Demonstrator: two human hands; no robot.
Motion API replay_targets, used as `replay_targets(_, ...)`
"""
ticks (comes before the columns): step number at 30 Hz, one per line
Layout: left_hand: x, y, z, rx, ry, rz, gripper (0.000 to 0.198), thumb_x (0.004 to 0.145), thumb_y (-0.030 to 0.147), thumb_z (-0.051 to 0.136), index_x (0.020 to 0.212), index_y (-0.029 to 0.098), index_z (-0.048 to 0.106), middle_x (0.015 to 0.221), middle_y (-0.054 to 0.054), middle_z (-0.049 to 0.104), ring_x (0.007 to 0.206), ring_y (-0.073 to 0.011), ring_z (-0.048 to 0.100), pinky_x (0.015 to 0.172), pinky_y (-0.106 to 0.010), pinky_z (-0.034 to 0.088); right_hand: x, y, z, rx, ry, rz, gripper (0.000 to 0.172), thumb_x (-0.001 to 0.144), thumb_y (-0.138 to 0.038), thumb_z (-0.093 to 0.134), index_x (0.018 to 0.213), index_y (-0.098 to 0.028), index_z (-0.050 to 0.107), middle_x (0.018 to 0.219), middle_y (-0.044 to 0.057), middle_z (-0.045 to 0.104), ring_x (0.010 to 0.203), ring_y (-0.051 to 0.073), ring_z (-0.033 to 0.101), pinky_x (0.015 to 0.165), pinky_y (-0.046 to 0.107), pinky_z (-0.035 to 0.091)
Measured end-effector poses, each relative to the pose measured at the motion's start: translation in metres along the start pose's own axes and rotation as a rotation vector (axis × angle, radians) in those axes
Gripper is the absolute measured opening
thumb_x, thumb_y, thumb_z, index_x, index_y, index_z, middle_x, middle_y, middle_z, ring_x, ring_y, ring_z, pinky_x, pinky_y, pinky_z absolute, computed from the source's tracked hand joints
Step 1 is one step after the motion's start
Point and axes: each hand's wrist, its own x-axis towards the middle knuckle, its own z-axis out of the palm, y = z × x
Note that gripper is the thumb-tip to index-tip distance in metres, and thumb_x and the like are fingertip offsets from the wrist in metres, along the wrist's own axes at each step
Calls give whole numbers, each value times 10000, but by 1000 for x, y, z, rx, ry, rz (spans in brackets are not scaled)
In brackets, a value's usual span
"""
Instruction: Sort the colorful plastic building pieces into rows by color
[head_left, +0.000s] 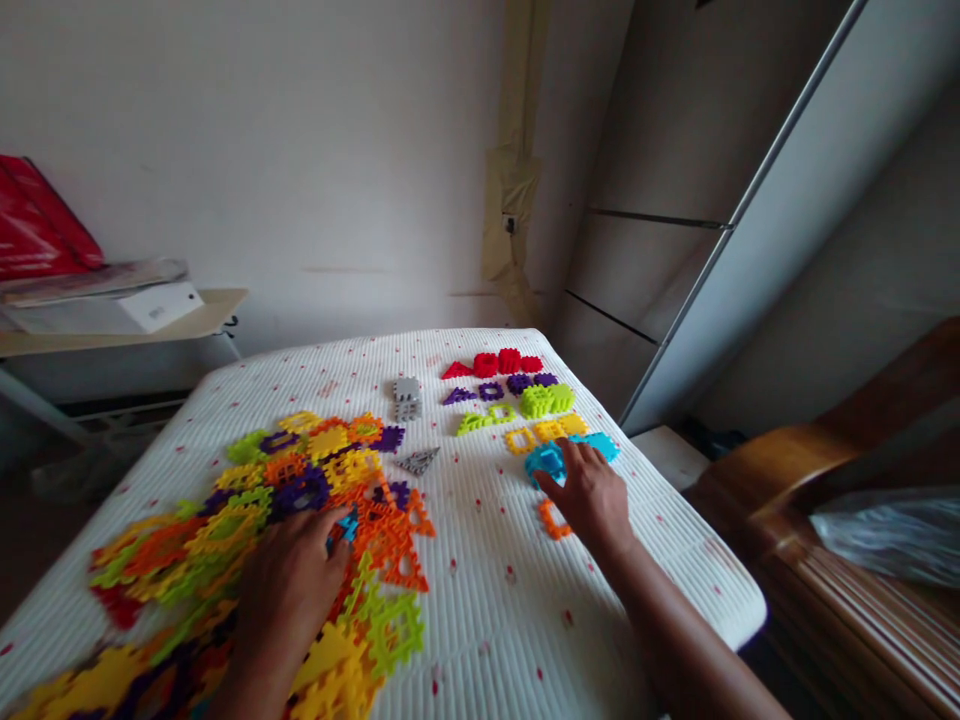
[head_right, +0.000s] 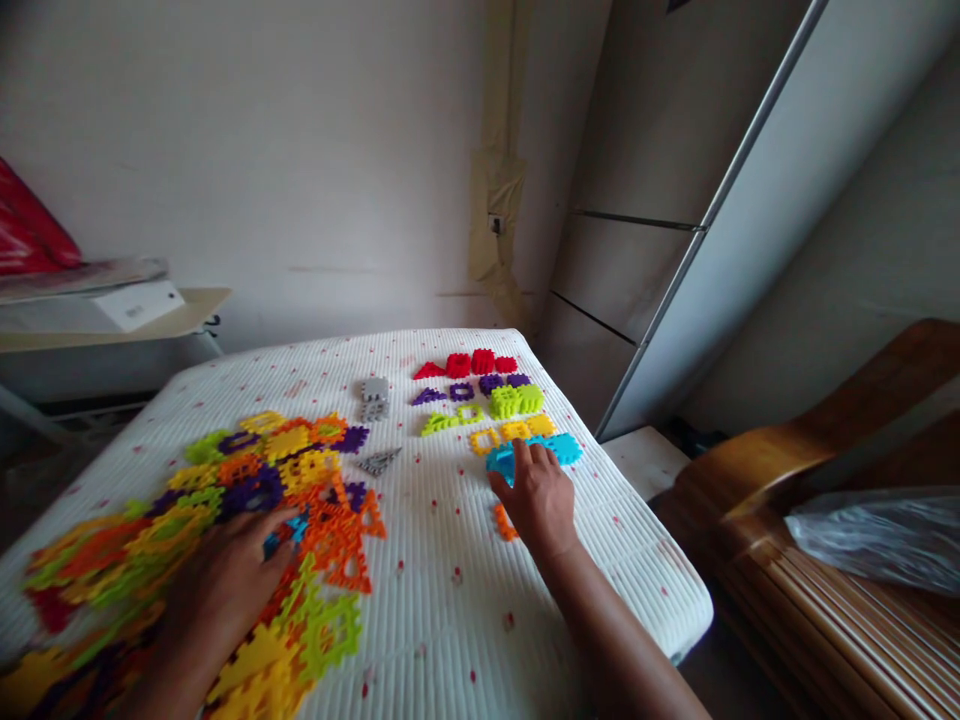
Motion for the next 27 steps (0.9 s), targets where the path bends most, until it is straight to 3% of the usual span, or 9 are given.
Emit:
replay_targets(20, 1, -2, -1, -22, -41, 8, 351, 815, 261, 406, 1053, 194, 655, 1008, -80, 667, 908, -261, 591, 821, -360, 433, 3, -4, 13, -120, -41, 53, 409, 797, -431, 602, 1102, -163, 558, 948, 89, 639, 885, 236, 592, 671, 291, 402)
replay_targets(27, -1, 1, -2, -46, -13, -14, 333, 794, 241, 447, 1046, 199, 660, 995, -79, 662, 919, -254, 583, 832, -348, 434, 0, -8, 10, -126, 35, 29, 405, 805, -463, 588, 1086, -173, 572, 921, 85, 627, 816, 230, 603, 575, 279, 400)
